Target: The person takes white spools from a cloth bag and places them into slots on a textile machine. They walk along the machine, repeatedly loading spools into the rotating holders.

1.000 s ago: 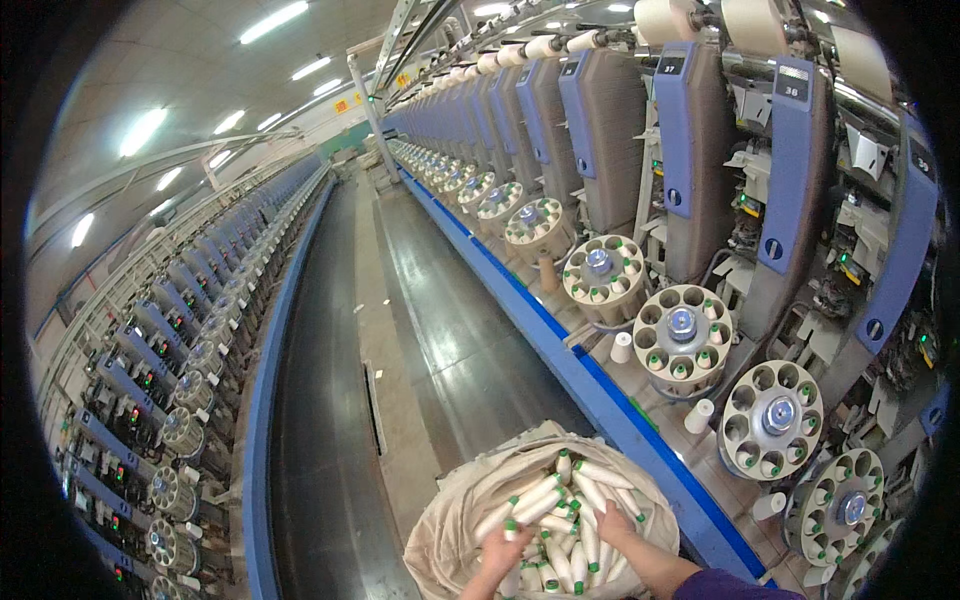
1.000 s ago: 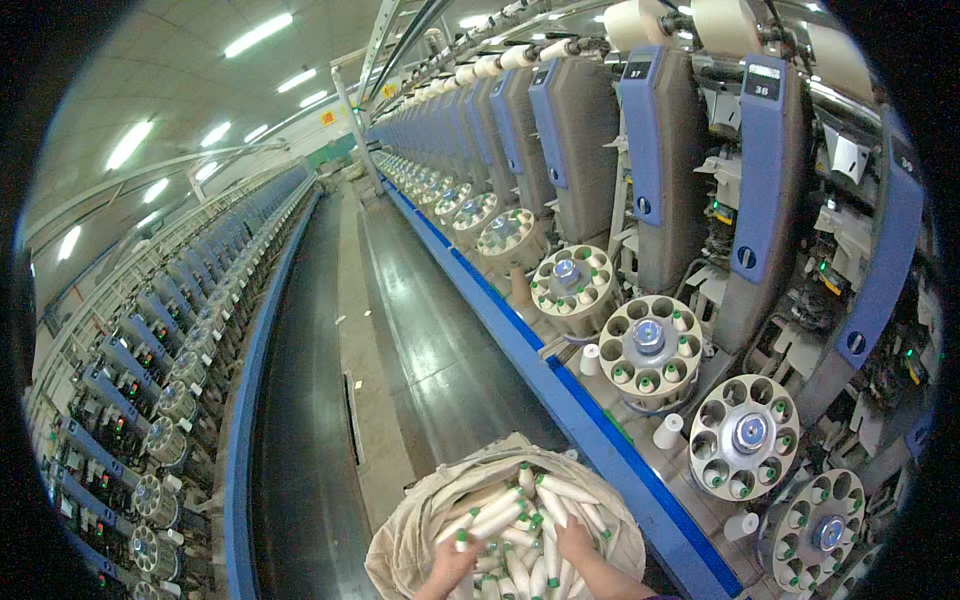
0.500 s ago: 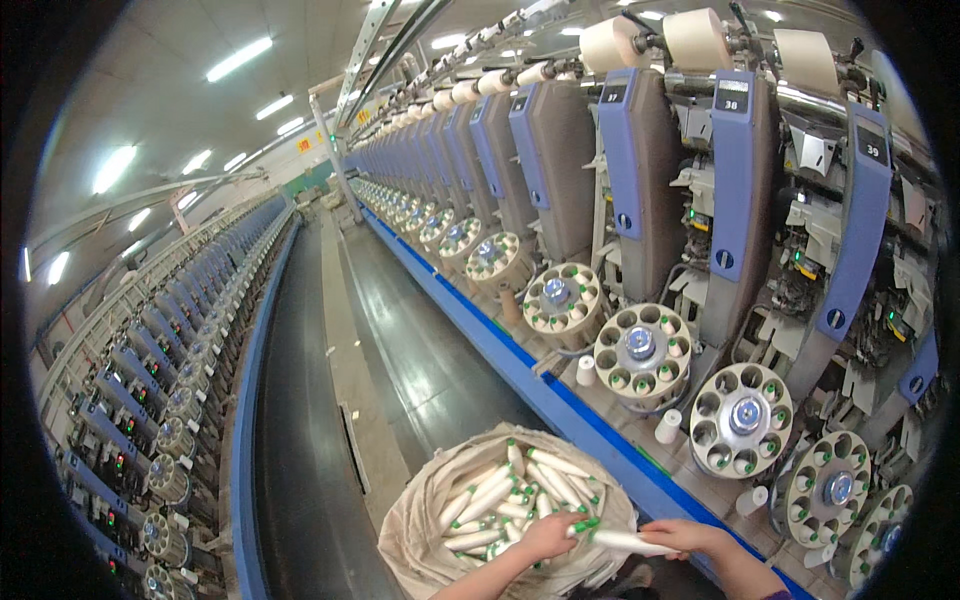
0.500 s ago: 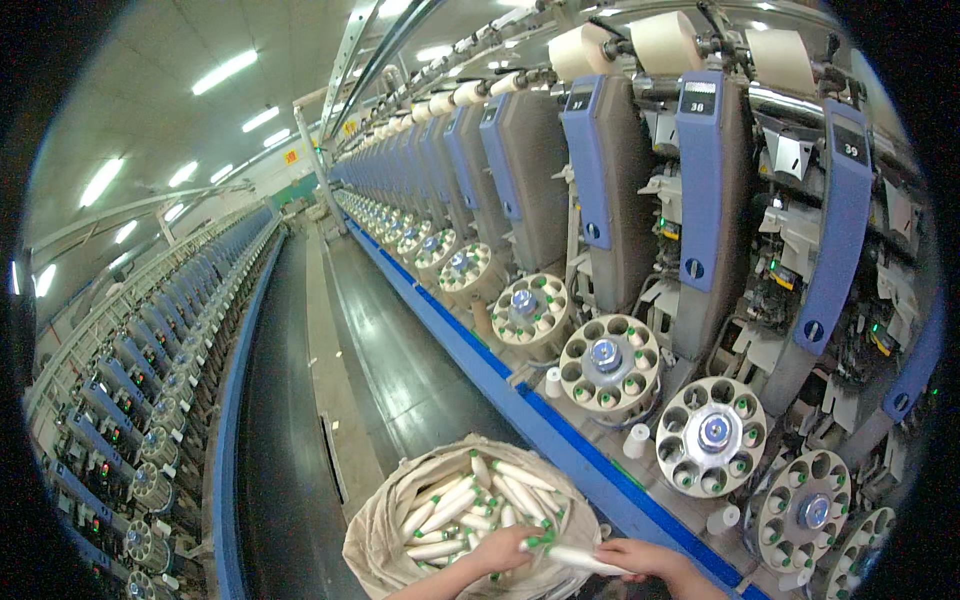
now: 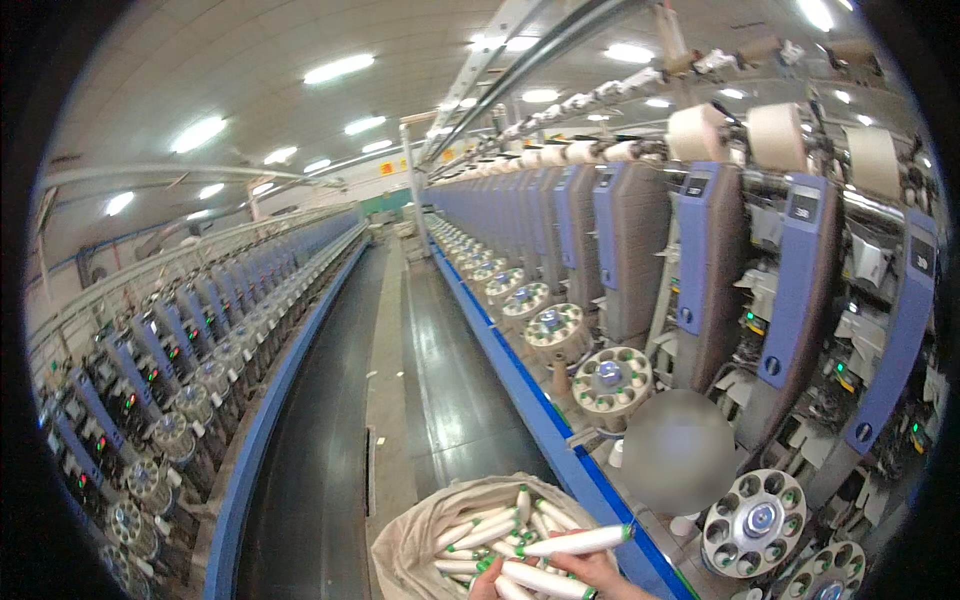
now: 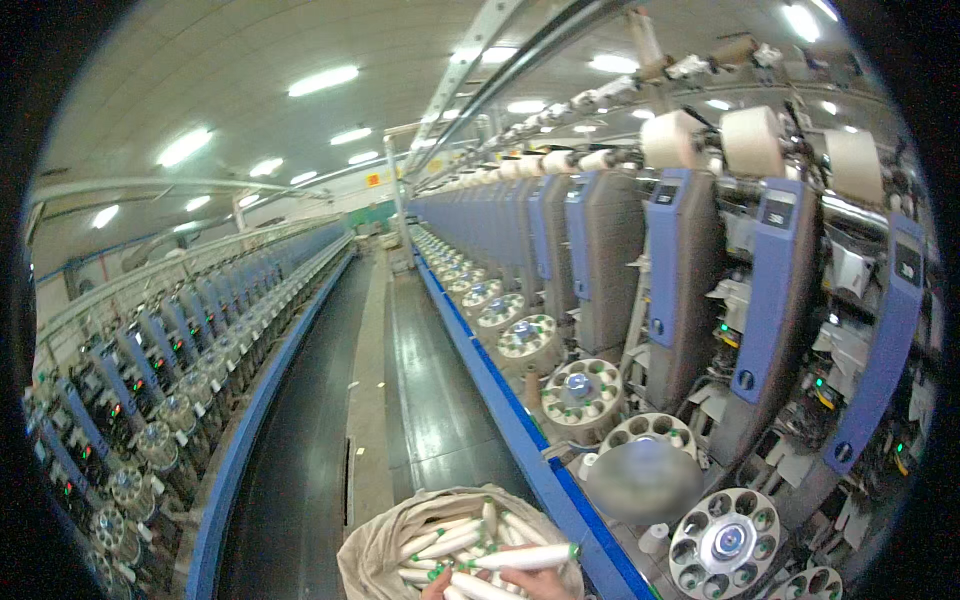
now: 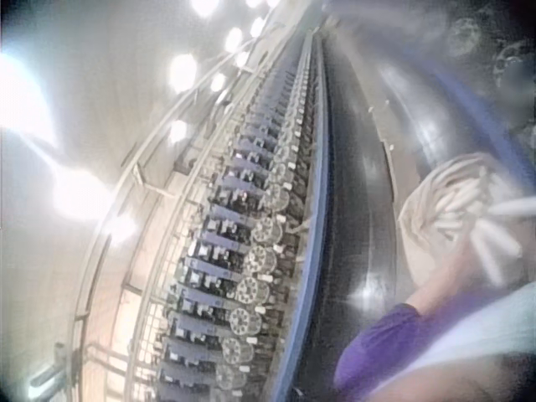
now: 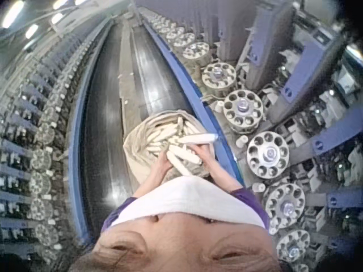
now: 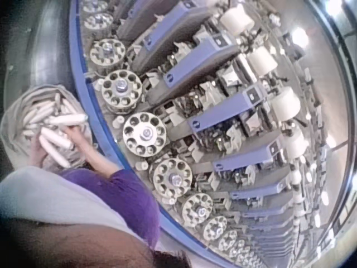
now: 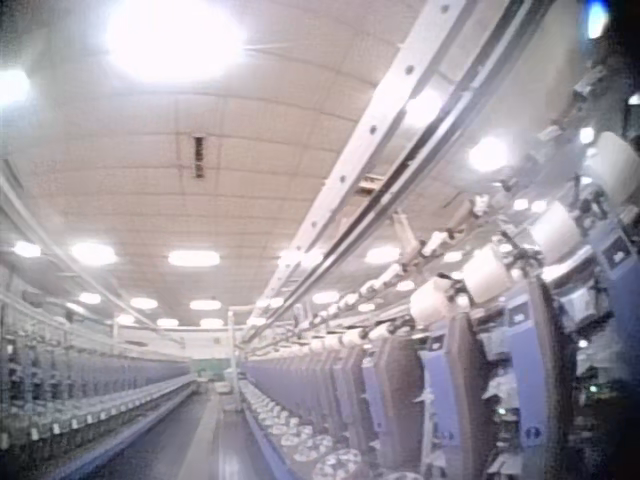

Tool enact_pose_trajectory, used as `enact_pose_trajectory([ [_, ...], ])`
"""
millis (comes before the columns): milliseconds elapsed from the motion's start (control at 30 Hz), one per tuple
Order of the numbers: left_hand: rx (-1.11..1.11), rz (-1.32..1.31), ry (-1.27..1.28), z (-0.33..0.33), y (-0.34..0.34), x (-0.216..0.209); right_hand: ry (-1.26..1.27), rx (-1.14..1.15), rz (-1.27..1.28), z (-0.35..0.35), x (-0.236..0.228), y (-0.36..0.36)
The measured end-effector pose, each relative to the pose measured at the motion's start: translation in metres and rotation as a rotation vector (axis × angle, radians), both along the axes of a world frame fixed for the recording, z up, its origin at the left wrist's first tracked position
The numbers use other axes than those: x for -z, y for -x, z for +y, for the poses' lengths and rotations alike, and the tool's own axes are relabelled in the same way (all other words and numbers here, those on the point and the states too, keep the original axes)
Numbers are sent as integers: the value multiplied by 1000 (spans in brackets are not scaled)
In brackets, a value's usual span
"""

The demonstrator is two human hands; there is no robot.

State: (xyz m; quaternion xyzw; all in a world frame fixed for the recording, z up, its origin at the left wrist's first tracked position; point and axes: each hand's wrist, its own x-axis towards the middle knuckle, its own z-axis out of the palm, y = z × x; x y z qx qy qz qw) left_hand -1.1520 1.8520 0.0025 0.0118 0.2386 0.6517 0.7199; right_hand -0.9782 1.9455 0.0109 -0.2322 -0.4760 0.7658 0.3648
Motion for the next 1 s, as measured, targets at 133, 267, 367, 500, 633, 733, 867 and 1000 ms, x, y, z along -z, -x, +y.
enact_pose_trajectory([
  [133,-256,-9,-110,-55,61,9,-66,-348,-78,-50,-27,83],
  [267,-398,-18,-240,-141,170,26,-85,-600,-147,-107,-44,182],
  [367,-748,180,29,-234,251,19,-4,-614,-56,-167,-44,282],
  [500,-915,116,31,-363,359,-11,88,-587,106,-233,-36,413],
  [633,-1059,168,68,-416,411,-9,453,-660,132,-236,-37,496],
  [733,-1084,223,258,-411,434,9,662,-798,375,-205,-44,538],
  [867,-940,285,178,-378,503,31,57,-616,-291,-174,-39,577],
  [1000,-866,447,128,-341,585,40,111,-1034,-769,-139,-25,644],
])
